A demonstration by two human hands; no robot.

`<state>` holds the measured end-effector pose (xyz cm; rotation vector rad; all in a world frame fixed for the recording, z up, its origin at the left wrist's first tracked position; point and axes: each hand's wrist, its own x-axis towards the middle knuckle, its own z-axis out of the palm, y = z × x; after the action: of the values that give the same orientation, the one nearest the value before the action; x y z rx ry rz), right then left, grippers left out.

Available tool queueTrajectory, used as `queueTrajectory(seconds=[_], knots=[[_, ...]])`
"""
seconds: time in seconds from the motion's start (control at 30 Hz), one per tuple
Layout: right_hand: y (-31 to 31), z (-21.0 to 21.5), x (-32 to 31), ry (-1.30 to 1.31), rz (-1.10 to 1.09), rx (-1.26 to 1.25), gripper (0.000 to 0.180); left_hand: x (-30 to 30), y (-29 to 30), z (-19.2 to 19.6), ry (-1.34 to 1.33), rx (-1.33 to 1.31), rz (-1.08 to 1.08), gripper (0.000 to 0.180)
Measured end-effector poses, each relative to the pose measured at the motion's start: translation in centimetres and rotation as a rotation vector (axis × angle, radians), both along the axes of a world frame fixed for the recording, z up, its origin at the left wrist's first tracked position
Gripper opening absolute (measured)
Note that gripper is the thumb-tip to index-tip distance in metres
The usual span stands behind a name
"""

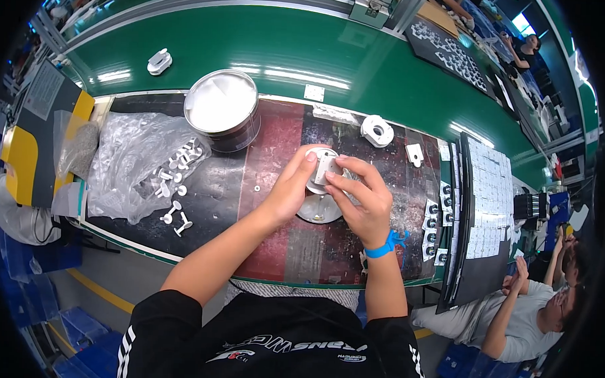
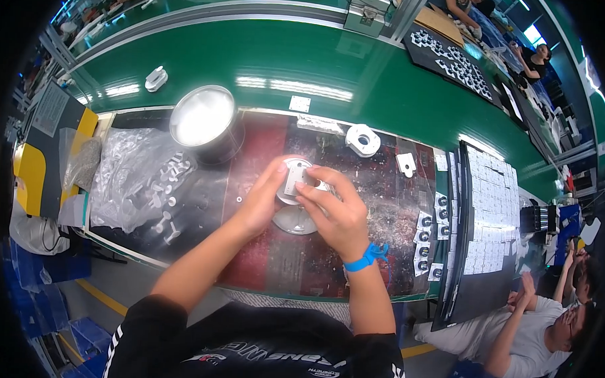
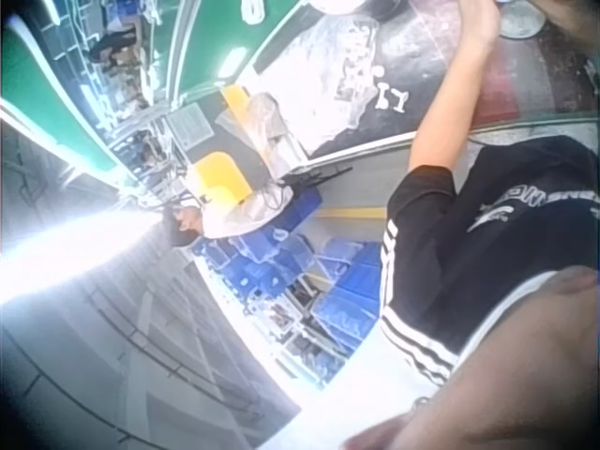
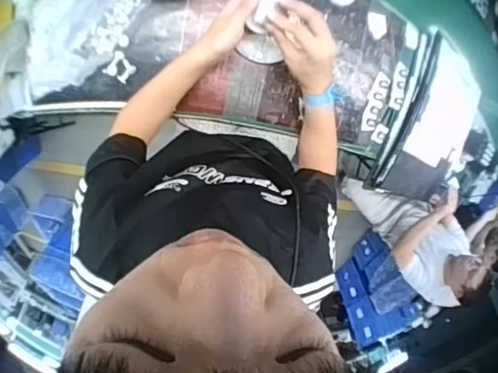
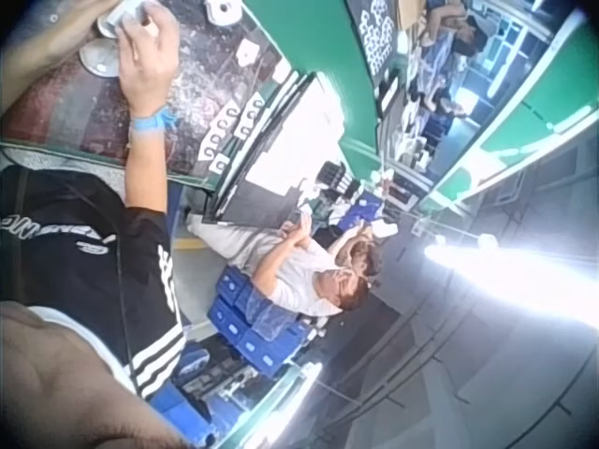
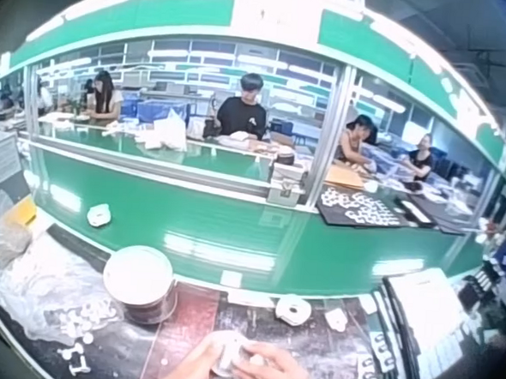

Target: Assembling small plastic and metal components of a light fixture at a factory assembly line.

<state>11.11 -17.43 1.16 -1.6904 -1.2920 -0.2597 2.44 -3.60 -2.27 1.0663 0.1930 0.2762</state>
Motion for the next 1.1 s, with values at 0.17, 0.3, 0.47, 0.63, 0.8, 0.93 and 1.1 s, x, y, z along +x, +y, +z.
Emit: queueTrajectory(seconds=[0.17, 0.3, 0.47, 0.63, 0.8, 0.93, 1.1], knots=[[-0.1, 0.0, 0.1, 0.002, 0.011, 0.007, 0.026, 0.0, -0.1, 0.1, 0.008, 0.032, 0.026, 0.044], [0.0, 0.1, 0.0, -0.002, 0.016, 0.010, 0.026, 0.1, -0.1, 0.1, 0.000, 0.012, 0.020, 0.044], [0.0, 0.0, 0.3, -0.146, -0.020, -0.017, 0.029, 0.1, 0.1, -0.6, 0.030, -0.104, 0.008, 0.043], [-0.4, -0.1, 0.4, -0.173, -0.005, -0.025, 0.029, 0.1, 0.2, -0.6, 0.030, -0.085, -0.028, 0.041], [-0.7, 0.1, 0.3, -0.212, -0.014, -0.053, 0.026, 0.0, 0.1, 0.3, 0.016, -0.150, -0.044, 0.039], [-0.1, 0.8, -0.4, -0.296, -0.034, -0.144, 0.030, -0.2, 0.9, 0.9, 0.006, -0.437, -0.106, 0.037], [1.5, 2.1, 1.1, -0.210, 0.085, -0.230, 0.039, 0.1, 2.2, 0.9, -0.044, -0.472, -0.008, 0.036]])
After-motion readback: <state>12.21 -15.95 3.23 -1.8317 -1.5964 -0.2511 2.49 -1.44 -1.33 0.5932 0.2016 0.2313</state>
